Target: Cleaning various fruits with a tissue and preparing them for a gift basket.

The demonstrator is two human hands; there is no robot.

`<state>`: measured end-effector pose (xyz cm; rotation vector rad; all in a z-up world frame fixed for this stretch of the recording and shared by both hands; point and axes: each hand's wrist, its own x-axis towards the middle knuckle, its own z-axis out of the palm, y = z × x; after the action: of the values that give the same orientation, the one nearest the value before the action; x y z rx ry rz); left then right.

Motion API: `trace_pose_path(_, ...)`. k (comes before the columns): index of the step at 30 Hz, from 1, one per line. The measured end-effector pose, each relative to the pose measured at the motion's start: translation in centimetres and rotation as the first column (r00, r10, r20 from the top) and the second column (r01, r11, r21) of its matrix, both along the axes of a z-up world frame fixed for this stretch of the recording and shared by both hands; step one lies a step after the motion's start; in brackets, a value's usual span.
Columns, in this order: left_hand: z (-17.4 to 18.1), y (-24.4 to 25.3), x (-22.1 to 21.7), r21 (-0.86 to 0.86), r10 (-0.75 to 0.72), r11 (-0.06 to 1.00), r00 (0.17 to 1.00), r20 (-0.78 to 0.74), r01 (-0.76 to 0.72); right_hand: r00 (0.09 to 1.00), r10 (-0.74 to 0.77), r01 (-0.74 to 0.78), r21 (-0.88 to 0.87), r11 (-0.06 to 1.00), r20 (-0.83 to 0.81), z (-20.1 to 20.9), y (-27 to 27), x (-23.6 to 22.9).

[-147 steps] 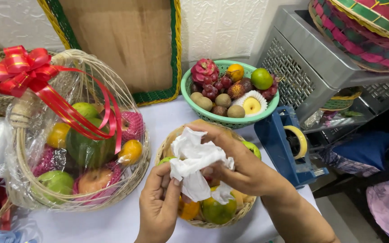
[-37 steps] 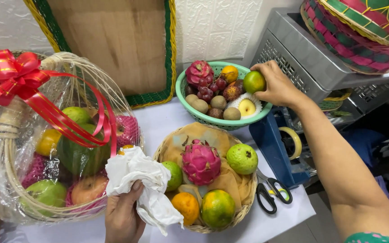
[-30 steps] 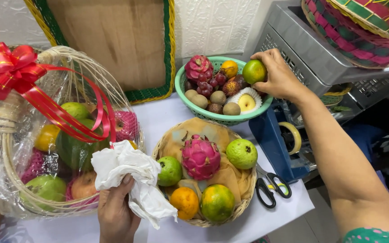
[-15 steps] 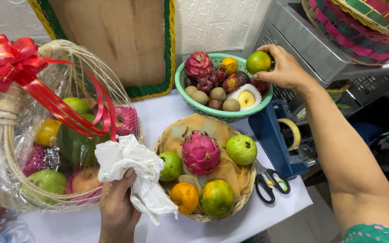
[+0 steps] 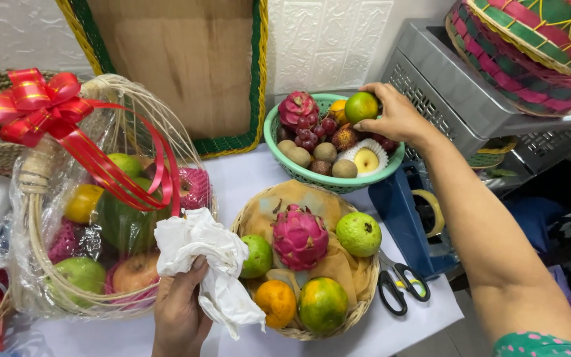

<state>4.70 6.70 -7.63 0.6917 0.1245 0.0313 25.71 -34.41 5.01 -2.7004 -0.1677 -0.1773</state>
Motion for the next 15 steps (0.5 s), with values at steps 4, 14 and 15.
trace_pose_path(4, -0.7, 0.2, 0.2, 0.003, 0.003, 1.0, 0.998, -0.059, -0.003, 0.998, -0.066, 0.066, 0.026, 0.997, -0.024, -0.5, 0.6, 1.5)
trace_pose_path(14, 0.8, -0.2, 0.0, 0.041, 0.076, 0.997, 0.96, -0.271, -0.068, 0.96, 0.2, -0.187, 0.082, 0.979, -0.196, 1.0, 4.8, 0.2)
trace_pose_path(15, 0.4, 0.0, 0.0, 0.032, 0.062, 0.998, 0.963, -0.262, -0.056, 0.949, 0.28, -0.281, 0.012, 0.96, -0.145, 0.2, 4.6, 0.7)
